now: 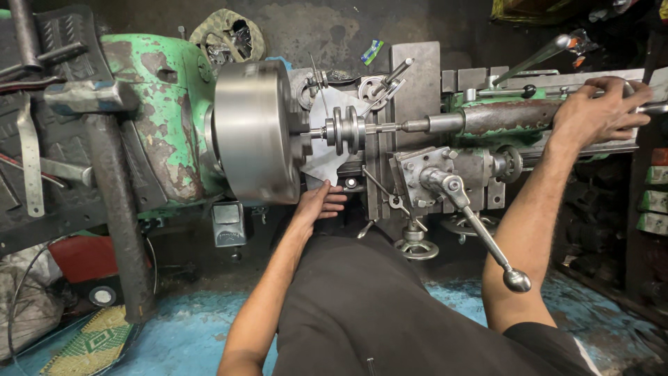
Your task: The person operates a metal lathe, using a hammer to tap the chuck and a white cloth to wipe the rotating workpiece. They repeatedly adjust the machine's controls and wipe the surface while the lathe spins.
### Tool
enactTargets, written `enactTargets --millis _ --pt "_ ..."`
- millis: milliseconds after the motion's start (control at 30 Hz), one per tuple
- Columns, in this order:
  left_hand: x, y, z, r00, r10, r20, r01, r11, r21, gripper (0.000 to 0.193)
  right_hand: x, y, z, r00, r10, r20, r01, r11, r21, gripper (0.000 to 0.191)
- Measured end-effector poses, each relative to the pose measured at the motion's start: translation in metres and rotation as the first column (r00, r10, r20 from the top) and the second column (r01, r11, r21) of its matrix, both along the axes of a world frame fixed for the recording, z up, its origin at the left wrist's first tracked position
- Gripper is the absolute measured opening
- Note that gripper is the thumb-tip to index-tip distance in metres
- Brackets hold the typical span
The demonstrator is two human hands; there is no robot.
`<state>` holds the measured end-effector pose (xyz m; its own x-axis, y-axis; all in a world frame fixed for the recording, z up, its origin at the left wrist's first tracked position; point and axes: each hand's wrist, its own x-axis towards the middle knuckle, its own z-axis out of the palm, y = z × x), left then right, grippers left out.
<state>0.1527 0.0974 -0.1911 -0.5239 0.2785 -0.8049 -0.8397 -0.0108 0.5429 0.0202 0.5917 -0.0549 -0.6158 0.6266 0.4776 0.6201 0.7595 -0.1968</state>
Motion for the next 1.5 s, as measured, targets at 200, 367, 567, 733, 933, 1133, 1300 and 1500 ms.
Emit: enactTargets --millis 200,367,567,733,933,1133,1300,1500 --pt "0.0 -0.0005 0.0007 1.0 0.005 0.001 -0.005 1.0 -0.003 0.058 -0.0002 0.0015 -0.0016 1.0 -0.008 0.004 0.008 1.0 -0.012 0.009" --pt "-0.0009 0.0003 0.0013 1.0 0.005 0.001 -0.005 1.0 -0.008 0.057 -0.0005 0.0015 -0.0011 1.0 0.006 -0.014 -0.007 1.0 -0.016 0.011" --pt "-0.0005 -0.0001 0.002 1.0 0.006 -0.001 -0.006 1.0 -0.01 0.058 0.0001 -0.0009 0.0006 1.0 0.004 -0.015 -0.005 0.999 -0.036 0.012" --pt "-0.0007 -0.0001 0.0028 1.0 0.004 -0.002 -0.004 1.0 -0.014 0.059 -0.0004 -0.0003 -0.0001 1.0 0.01 -0.022 -0.011 1.0 -0.023 0.012" --pt "-0.0007 -0.0003 0.0016 1.0 0.004 0.0 -0.004 1.0 -0.014 0.059 -0.0002 -0.001 0.0003 0.999 0.01 -0.032 -0.012 0.999 -0.045 0.013" --pt "-0.0016 -0.0003 -0.0005 1.0 0.01 0.011 -0.01 1.0 -0.015 0.059 -0.0005 -0.0008 0.0003 0.998 0.03 -0.047 -0.029 0.999 0.031 0.014" --pt "-0.0008 -0.0006 -0.0023 1.0 0.016 0.005 -0.016 1.0 -0.007 0.059 -0.0002 0.0015 -0.0027 1.0 0.005 -0.03 -0.006 0.999 -0.036 0.013" --pt "-0.0009 -0.0002 -0.0045 1.0 0.016 0.006 -0.016 1.0 -0.004 0.059 0.0007 0.0011 -0.0022 1.0 0.0 -0.023 -0.001 0.999 -0.048 0.014"
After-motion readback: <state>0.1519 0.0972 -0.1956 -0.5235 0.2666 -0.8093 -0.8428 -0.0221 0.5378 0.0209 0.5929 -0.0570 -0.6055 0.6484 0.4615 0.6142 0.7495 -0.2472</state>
